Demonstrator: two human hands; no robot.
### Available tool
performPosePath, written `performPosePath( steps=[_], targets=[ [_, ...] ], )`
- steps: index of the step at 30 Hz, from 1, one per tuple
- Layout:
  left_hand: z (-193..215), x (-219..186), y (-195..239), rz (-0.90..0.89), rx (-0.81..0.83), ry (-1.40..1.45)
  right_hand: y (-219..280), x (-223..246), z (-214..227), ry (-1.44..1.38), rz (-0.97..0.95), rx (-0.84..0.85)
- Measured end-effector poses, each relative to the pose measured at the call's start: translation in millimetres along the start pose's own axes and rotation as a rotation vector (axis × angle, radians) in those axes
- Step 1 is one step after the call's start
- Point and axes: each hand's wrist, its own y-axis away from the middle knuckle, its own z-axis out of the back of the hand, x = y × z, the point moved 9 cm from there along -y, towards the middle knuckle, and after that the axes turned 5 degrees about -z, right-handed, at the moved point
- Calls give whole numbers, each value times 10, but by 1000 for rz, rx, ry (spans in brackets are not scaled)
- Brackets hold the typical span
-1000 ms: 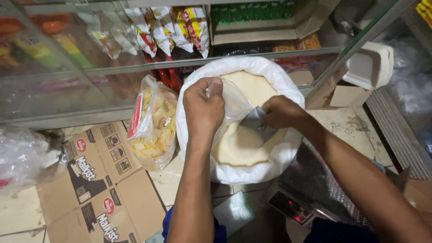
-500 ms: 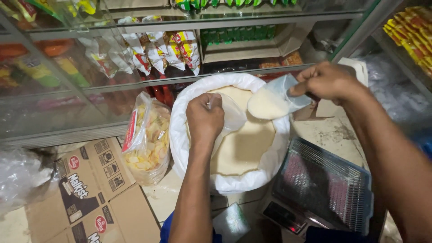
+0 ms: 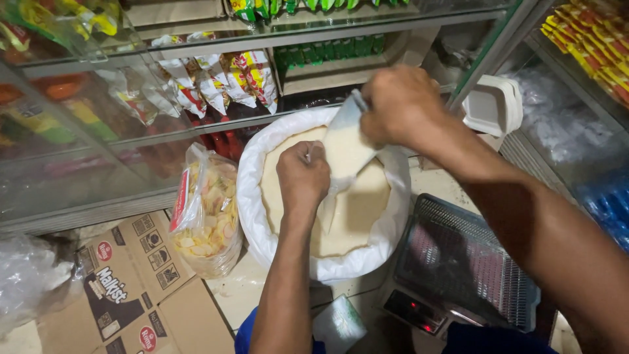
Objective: The person scoops a light-colored granular material from a large sack into small plastic bags, weighs each bag on a digital scale, and ties the bags closed before placing them in a cardboard box.
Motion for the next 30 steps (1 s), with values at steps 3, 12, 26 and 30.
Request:
performPosePath(
  steps=[3, 12, 26, 30],
  targets=[
    [91, -84, 12, -1, -9, 2, 3, 235, 8, 195, 283, -255],
    [204, -70, 19, -51, -94, -5, 167, 332, 54, 472, 346, -512],
    [428, -36, -18, 14, -131, 38, -672, -699, -477, 111, 174, -473],
    [480, -45, 3, 59, -71, 87, -1073, -881, -1190, 224, 176, -404]
  ],
)
